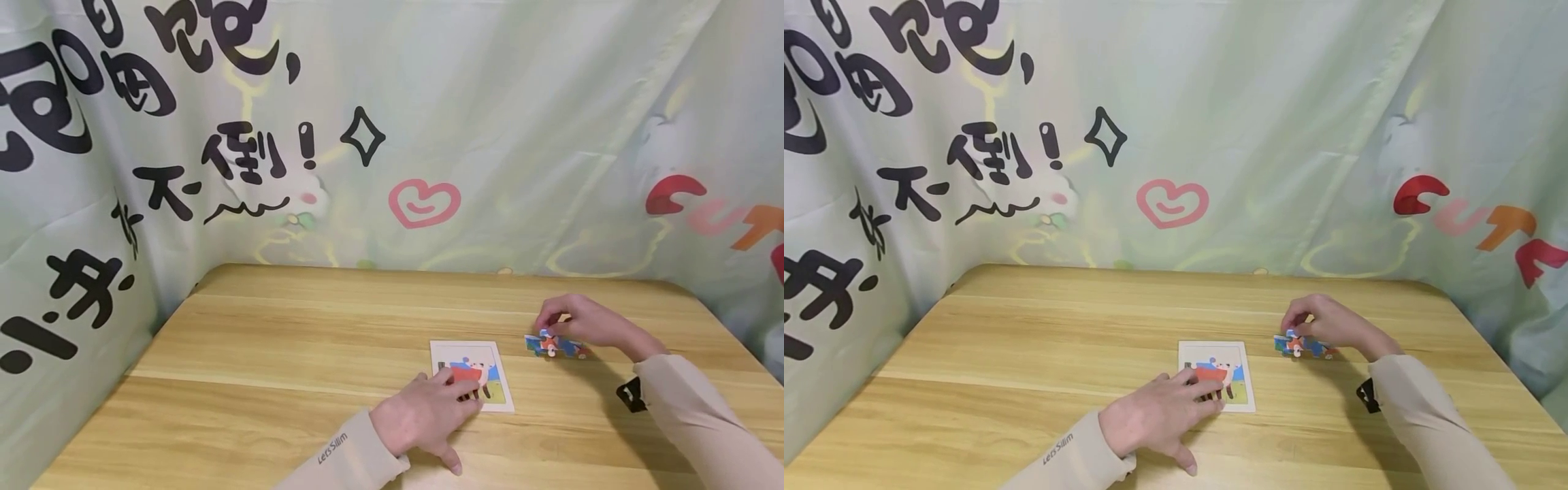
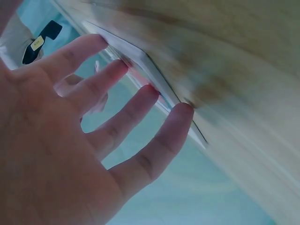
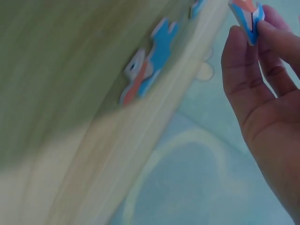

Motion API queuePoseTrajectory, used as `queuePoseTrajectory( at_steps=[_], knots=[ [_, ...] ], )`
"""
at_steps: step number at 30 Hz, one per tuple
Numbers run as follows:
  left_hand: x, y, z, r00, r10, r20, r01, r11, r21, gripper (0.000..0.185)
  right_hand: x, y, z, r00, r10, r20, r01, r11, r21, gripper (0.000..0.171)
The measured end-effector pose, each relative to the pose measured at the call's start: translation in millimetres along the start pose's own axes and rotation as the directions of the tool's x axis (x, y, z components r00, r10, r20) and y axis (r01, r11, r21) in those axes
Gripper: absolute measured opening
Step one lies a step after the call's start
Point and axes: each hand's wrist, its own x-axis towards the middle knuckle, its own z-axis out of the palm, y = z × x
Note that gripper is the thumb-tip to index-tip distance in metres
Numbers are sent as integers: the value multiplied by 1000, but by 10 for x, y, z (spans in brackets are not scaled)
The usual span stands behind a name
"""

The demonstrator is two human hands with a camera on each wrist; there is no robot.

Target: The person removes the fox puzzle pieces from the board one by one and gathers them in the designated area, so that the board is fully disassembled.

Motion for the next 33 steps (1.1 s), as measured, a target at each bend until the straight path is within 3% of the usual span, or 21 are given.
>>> queuePoseTrajectory(
  at_steps=[9, 19, 33],
  knots=[
    [-6, 22, -8, 1000, 0, -16, 0, 999, 42, 90, -237, 207, -127, 999, 4, -47, -6, 999, -52, 24],
    [-30, 21, -11, 999, 9, -51, -4, 995, 96, 87, -438, 349, -198, 989, 104, -107, -115, 988, -101, 20],
    [-42, 83, -13, 997, 3, -73, 7, 991, 134, 76, -648, 503, -212, 986, 139, -97, -148, 985, -91, 19]
  ],
)
